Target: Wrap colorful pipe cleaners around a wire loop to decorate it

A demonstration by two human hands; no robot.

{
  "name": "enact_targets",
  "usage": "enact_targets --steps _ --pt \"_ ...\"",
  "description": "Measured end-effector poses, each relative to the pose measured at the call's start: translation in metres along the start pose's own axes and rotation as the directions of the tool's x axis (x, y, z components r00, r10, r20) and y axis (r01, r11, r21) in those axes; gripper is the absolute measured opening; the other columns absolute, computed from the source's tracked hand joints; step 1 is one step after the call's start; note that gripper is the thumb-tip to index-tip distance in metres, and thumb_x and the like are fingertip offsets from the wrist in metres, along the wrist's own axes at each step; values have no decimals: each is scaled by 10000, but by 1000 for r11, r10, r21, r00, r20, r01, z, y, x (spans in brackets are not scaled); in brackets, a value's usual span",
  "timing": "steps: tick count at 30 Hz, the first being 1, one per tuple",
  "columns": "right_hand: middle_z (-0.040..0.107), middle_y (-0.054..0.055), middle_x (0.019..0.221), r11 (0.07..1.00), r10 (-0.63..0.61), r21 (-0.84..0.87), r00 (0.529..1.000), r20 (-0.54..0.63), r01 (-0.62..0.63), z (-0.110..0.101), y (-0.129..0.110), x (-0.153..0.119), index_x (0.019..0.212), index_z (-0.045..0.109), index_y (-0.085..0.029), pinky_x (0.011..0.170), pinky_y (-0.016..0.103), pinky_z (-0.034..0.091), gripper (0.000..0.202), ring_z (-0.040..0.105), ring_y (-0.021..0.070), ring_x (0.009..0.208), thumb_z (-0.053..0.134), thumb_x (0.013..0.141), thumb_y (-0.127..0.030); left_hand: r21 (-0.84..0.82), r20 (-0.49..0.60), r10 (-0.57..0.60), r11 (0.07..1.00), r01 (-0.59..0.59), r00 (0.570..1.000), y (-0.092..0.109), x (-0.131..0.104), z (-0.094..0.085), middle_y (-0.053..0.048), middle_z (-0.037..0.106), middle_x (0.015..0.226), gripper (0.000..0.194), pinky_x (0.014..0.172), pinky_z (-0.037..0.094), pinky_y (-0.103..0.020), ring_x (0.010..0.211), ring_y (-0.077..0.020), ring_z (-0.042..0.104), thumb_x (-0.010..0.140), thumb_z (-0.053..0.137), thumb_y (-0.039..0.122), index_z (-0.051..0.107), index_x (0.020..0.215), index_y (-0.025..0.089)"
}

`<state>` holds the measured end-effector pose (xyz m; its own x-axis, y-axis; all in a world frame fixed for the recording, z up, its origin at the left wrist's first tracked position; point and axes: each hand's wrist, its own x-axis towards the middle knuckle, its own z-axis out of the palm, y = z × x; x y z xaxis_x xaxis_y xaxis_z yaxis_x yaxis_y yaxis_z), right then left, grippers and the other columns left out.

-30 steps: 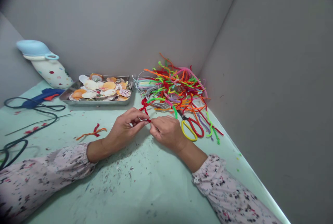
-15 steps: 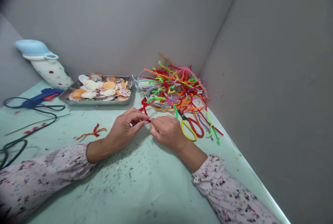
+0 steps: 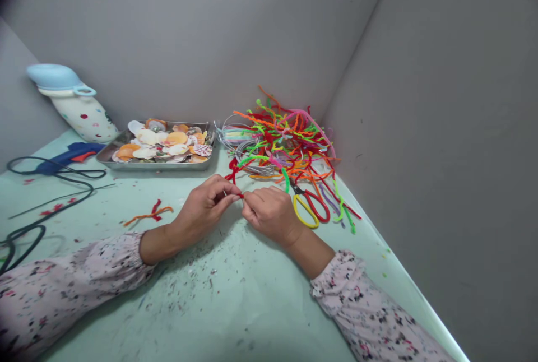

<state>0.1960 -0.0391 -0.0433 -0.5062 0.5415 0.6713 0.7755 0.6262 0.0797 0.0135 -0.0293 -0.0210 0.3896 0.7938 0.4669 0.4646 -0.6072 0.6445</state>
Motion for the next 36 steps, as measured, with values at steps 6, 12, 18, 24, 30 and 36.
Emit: enact_targets --steps 6,12,18,24,30,36 --pt "551 4 577 1000 4 -7 1000 -6 -4 -2 -1 1 706 602 -176 640 286 330 192 496 136 592 468 844 -170 -25 -40 18 999 -19 999 -1 -2 2 -7 568 805 95 678 422 -229 724 -108 523 842 564 190 651 882 188" --pt "546 2 576 1000 6 -7 1000 -14 -6 -3 -1 1 700 602 -172 640 283 332 194 490 134 588 469 840 -157 -25 -58 16 1000 -18 998 -4 -3 3 -8 575 812 104 668 423 -223 705 -101 521 836 582 212 657 904 189" --pt "545 4 578 1000 -4 -20 1000 -4 4 -2 -1 1 725 618 -169 627 293 318 192 488 138 591 469 846 -168 29 -15 19 999 -19 1000 1 -1 -1 -8 560 799 94 673 410 -235 726 -113 523 850 553 200 644 860 180" --pt "549 4 579 1000 -6 -19 1000 -5 6 -1 0 1 720 614 -172 636 289 325 189 491 138 593 471 845 -168 43 -11 7 999 -6 1000 2 -1 -1 -11 562 806 103 683 413 -239 742 -118 530 856 545 203 646 860 182" --pt "539 0 570 1000 15 -13 1000 -25 -15 -2 0 1 700 600 -174 641 283 331 192 486 134 586 469 839 -157 26 -44 29 999 -28 999 -2 -2 2 -20 583 827 127 690 426 -242 751 -122 543 861 541 219 651 918 195" --pt "535 2 572 1000 -1 -29 1000 -5 1 -3 -1 2 700 600 -176 627 298 313 201 480 138 582 462 847 -167 85 21 14 996 -16 1000 2 -1 -2 -19 553 810 143 688 415 -255 751 -132 530 879 490 211 629 863 181"
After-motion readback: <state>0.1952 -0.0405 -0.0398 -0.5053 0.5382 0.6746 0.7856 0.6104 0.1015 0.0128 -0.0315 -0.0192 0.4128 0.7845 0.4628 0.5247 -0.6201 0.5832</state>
